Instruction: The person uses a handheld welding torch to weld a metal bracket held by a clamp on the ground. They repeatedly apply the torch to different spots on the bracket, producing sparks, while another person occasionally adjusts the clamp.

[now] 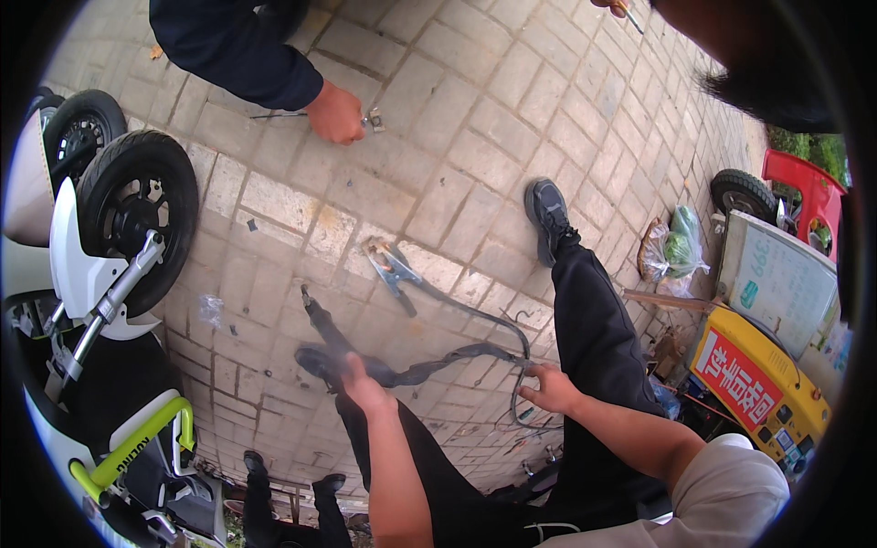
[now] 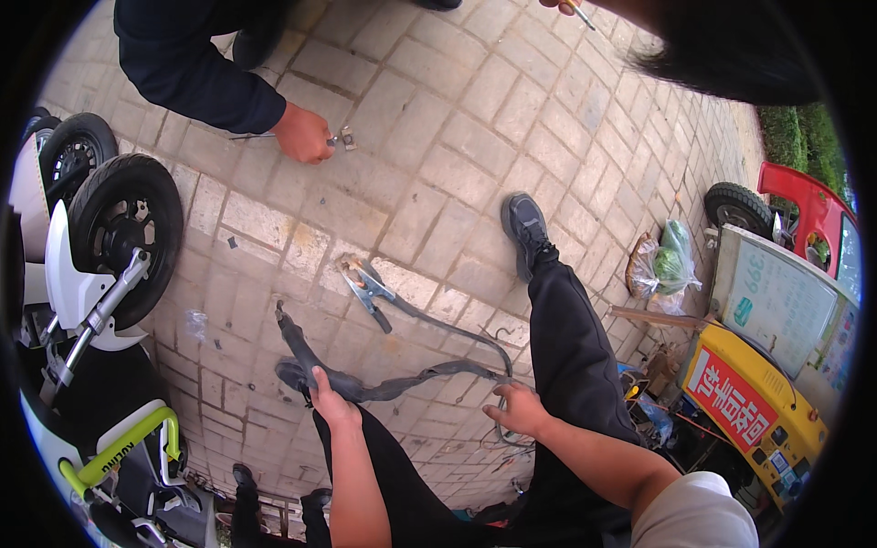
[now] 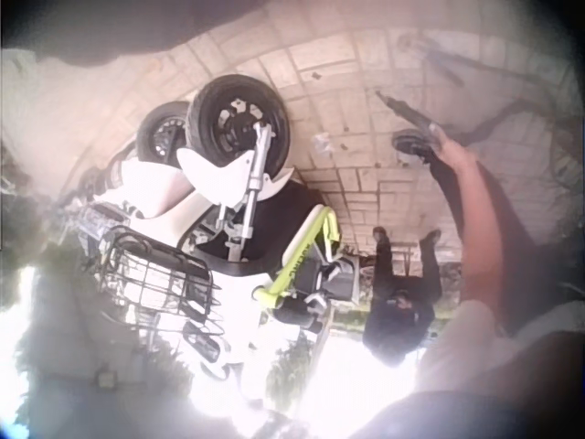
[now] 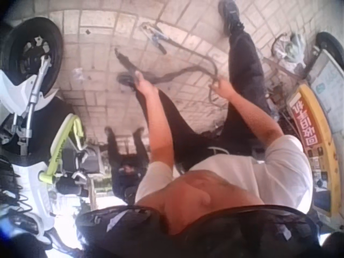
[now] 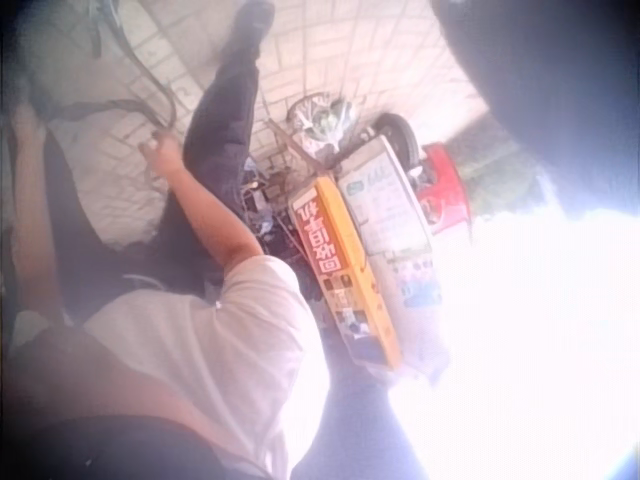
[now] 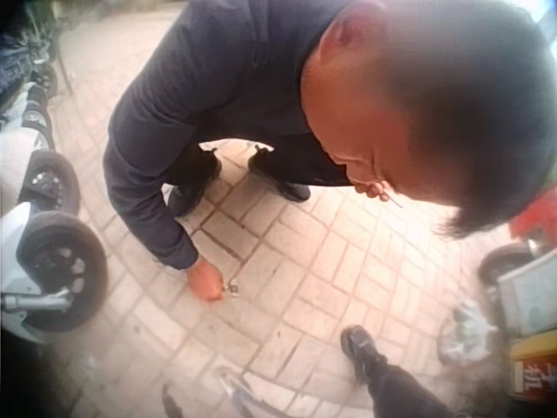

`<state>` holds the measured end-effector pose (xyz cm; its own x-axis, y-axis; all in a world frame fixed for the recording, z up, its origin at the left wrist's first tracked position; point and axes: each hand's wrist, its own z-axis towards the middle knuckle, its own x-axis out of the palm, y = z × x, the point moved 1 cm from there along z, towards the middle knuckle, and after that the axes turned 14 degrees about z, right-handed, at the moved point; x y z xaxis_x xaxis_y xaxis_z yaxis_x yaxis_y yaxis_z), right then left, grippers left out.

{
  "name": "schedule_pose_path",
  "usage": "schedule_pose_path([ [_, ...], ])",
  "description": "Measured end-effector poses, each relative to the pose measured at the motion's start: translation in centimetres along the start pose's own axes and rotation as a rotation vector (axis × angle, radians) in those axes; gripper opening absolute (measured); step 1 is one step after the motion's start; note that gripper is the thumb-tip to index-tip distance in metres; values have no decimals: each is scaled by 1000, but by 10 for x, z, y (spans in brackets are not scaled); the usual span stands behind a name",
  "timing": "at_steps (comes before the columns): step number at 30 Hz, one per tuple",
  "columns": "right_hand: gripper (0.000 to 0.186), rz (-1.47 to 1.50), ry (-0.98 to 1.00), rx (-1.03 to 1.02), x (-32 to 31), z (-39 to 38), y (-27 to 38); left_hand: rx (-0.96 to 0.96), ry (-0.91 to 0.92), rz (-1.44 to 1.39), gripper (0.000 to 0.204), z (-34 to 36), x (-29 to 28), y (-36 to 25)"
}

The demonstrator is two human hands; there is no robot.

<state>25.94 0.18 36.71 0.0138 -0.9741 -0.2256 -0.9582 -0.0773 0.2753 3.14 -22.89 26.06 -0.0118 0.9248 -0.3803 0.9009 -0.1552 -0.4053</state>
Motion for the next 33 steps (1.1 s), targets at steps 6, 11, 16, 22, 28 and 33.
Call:
schedule_pose_path([
  [6, 53, -53, 97, -164, -14, 19, 18, 18, 17, 26, 45, 2, -27, 12],
  [11, 48, -164, 52, -215, -60, 15, 21, -103, -82, 176, 43, 28, -22, 14],
  [16, 46, -229, -17, -215, -35, 1, 0, -218, -117, 259, 45, 11, -35, 7],
  [22, 41, -65, -293, -318, 11, -94, 36, 86, 35, 561, 59, -69, -124, -32],
  [28, 44, 170, -379, -368, 53, -175, 75, 204, 67, 913, 59, -111, -320, -40],
  [33, 46, 277, -378, -402, 60, -197, 56, 34, -98, 1098, 43, -208, -478, 23],
])
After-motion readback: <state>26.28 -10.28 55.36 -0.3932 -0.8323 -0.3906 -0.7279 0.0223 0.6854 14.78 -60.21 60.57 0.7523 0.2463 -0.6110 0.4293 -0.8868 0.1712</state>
